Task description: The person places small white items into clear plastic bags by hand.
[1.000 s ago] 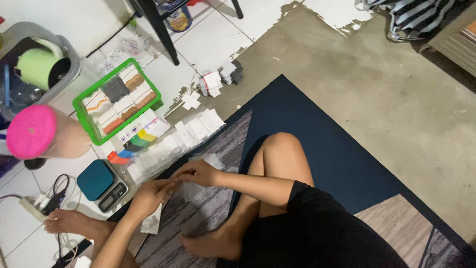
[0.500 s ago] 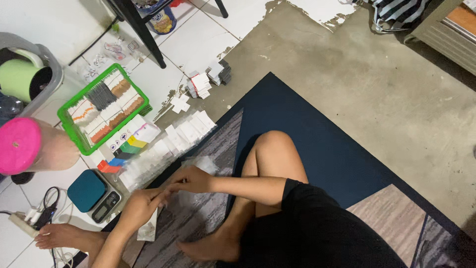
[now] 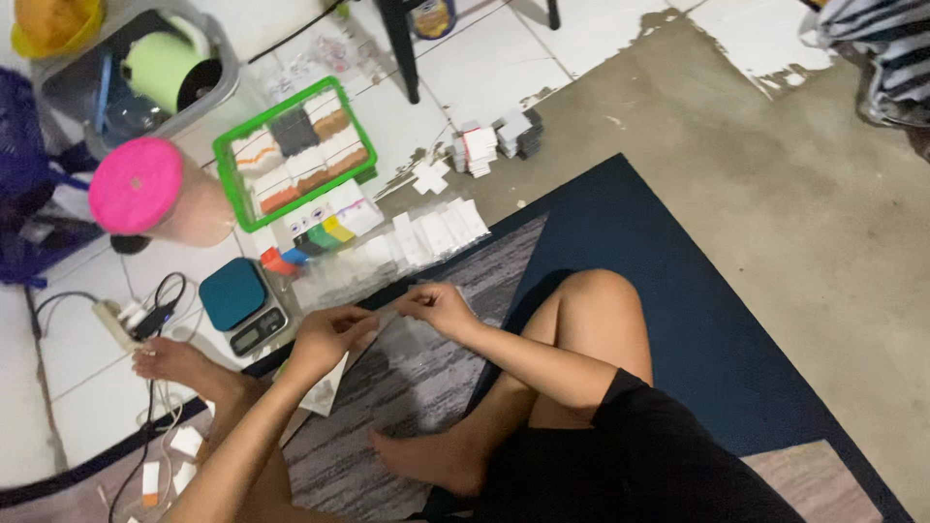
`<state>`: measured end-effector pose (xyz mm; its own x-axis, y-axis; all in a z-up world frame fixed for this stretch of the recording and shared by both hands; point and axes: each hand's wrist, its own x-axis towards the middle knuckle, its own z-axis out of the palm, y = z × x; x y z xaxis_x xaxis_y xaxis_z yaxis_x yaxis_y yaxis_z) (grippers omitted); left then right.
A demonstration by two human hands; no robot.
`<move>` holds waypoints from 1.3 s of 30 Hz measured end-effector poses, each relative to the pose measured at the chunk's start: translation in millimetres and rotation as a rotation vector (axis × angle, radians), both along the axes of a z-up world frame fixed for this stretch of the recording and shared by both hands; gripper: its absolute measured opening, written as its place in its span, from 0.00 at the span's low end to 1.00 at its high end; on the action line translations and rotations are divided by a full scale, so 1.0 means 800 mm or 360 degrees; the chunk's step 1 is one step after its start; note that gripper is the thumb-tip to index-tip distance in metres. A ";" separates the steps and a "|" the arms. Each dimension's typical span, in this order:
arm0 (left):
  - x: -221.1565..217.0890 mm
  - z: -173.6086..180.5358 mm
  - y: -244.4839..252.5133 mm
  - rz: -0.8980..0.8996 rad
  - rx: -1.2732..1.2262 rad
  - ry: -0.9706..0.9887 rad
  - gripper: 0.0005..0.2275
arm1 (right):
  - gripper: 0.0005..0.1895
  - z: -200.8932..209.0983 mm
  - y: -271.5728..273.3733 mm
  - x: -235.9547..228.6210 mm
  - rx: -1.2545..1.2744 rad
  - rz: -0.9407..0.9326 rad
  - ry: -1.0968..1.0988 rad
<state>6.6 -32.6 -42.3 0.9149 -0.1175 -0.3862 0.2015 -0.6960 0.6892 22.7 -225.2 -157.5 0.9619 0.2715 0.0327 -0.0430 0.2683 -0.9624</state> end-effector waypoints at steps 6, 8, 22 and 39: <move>0.001 -0.020 -0.001 0.0017 -0.0271 -0.0003 0.14 | 0.02 -0.030 0.019 0.001 0.0107 -0.0136 0.0089; 0.003 -0.031 0.006 0.0035 -0.0298 0.0010 0.13 | 0.03 -0.028 0.020 -0.001 0.0104 -0.0139 0.0065; 0.002 -0.039 0.007 0.0370 -0.0843 0.0075 0.12 | 0.04 0.013 0.021 0.009 -0.0055 -0.0106 0.0017; 0.000 0.003 0.079 0.0504 -0.0452 -0.0034 0.09 | 0.20 -0.110 -0.023 0.341 -0.2694 0.0249 -0.0885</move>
<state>6.8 30.4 -39.9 0.9305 0.0715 -0.3593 0.3581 -0.3839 0.8511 295.9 -243.7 -245.4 0.9006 0.4287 -0.0714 0.4245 -0.9030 -0.0668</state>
